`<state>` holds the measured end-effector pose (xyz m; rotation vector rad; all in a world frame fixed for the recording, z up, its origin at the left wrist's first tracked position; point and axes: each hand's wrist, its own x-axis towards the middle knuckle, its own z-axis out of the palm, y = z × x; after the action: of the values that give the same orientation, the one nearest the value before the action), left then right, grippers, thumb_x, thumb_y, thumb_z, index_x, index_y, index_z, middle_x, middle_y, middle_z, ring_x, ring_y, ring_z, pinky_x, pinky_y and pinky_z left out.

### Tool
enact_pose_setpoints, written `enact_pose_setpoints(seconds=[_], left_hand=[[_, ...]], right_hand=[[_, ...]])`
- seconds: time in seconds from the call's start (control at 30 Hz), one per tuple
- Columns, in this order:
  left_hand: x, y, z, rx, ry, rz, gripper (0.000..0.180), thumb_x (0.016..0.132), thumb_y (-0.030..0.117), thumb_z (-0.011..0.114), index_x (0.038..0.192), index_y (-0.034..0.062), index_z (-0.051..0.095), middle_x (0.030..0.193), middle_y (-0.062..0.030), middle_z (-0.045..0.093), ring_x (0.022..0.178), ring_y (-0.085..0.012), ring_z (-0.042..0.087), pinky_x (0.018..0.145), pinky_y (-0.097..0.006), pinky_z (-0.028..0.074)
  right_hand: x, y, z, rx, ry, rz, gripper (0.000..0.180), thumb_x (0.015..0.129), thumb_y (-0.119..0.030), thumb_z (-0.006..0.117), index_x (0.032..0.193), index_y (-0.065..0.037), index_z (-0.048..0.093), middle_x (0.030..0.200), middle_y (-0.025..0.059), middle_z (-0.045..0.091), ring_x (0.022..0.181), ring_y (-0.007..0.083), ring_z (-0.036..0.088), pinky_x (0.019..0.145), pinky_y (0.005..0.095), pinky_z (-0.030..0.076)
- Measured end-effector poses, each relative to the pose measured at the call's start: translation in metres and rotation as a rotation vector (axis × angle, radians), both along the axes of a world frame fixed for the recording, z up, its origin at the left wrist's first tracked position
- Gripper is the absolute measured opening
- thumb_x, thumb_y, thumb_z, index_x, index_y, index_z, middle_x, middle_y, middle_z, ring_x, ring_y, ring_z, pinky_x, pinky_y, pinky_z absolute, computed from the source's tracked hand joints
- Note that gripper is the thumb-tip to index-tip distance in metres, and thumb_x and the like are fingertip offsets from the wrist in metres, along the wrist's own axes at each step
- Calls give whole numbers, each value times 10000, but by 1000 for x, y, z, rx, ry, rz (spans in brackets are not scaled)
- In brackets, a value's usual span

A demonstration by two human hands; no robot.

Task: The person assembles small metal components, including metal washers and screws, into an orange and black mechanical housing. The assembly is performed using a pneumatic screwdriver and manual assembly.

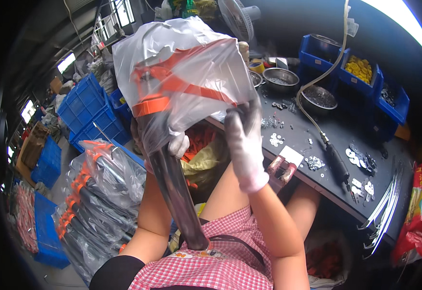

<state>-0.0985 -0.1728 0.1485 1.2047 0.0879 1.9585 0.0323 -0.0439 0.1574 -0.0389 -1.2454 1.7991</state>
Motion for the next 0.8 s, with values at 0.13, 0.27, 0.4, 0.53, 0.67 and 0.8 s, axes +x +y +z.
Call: enact_pose_setpoints(seconds=[0.13, 0.27, 0.4, 0.53, 0.67, 0.8], left_hand=[[26, -6, -5, -164, -32, 59, 862, 791, 781, 448, 1184, 15, 493, 769, -230, 618, 573, -308, 617, 471, -378, 492], [43, -24, -16, -242, -259, 202, 841, 799, 736, 505, 1229, 15, 460, 790, -233, 628, 561, -338, 626, 507, -418, 534], [22, -65, -85, -359, -227, -18, 583, 756, 291, 756, 1241, 48, 541, 1229, -213, 570, 1076, -381, 589, 873, -565, 502], [36, -79, -112, -329, 54, 31, 444, 764, 226, 742, 1152, 49, 618, 1250, -164, 578, 1127, -354, 564, 954, -528, 453], [55, -104, -167, -281, 536, 269, 368, 768, 187, 731, 1098, 48, 649, 1246, -128, 590, 1145, -326, 555, 996, -485, 418], [85, -129, -202, -270, 701, 381, 353, 762, 143, 726, 1095, 48, 658, 1241, -97, 598, 1154, -290, 552, 1029, -424, 382]], right_hand=[[3, 38, 50, 189, -225, 153, 261, 938, -307, 623, 943, -49, 664, 812, -31, 630, 694, 31, 543, 638, 208, 446], [31, 33, 17, 127, -366, 2, 301, 954, -265, 601, 750, -44, 595, 581, -45, 492, 505, 34, 429, 465, 207, 337], [77, -2, -45, 130, -465, -18, 183, 907, -125, 618, 763, -15, 644, 613, -24, 553, 535, 34, 479, 491, 196, 395], [111, -42, -109, 296, -875, 524, 179, 891, -159, 652, 798, -8, 672, 617, 9, 589, 595, 48, 510, 546, 248, 439], [124, -47, -137, 844, -1063, 894, 404, 943, -378, 545, 790, -22, 659, 673, 136, 643, 616, 270, 615, 637, 378, 492], [109, 3, -92, 703, -855, 889, 581, 828, -385, 690, 1263, -35, 533, 1120, 142, 615, 962, 256, 634, 825, 376, 500]])
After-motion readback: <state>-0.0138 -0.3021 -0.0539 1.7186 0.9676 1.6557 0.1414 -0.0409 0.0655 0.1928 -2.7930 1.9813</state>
